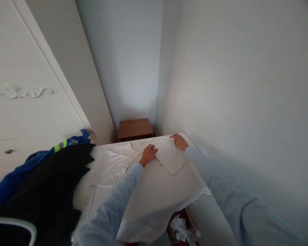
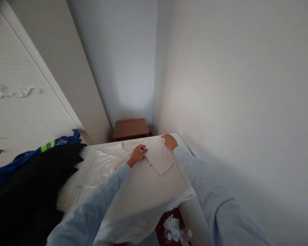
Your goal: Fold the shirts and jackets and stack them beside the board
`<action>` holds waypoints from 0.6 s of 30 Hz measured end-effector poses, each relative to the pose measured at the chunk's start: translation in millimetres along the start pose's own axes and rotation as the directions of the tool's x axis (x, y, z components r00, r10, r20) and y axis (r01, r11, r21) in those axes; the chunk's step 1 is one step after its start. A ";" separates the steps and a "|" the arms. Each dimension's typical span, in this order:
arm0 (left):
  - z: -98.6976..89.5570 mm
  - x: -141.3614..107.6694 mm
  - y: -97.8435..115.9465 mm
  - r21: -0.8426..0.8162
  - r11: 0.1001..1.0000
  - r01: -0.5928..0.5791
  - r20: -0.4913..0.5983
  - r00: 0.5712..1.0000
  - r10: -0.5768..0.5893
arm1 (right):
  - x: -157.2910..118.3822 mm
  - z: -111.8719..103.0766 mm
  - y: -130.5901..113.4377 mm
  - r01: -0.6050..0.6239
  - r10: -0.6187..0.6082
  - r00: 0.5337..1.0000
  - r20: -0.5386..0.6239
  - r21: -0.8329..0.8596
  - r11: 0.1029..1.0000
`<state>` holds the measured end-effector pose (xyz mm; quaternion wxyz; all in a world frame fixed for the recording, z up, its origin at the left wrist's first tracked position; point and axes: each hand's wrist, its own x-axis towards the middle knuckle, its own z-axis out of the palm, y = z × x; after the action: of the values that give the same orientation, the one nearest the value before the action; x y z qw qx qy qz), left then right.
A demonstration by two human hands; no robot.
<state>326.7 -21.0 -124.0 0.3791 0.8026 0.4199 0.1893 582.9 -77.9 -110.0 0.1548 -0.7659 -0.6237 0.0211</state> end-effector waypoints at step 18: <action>-39.0 15.0 -67.4 0.636 0.681 -0.363 0.187 0.929 0.320 | -38.7 41.2 36.3 0.392 -0.394 0.917 0.056 0.048 0.919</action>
<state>275.4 33.1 -151.0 0.0410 0.9533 0.2906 0.0716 599.5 -112.8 -165.0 0.1491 -0.6211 -0.7690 0.0253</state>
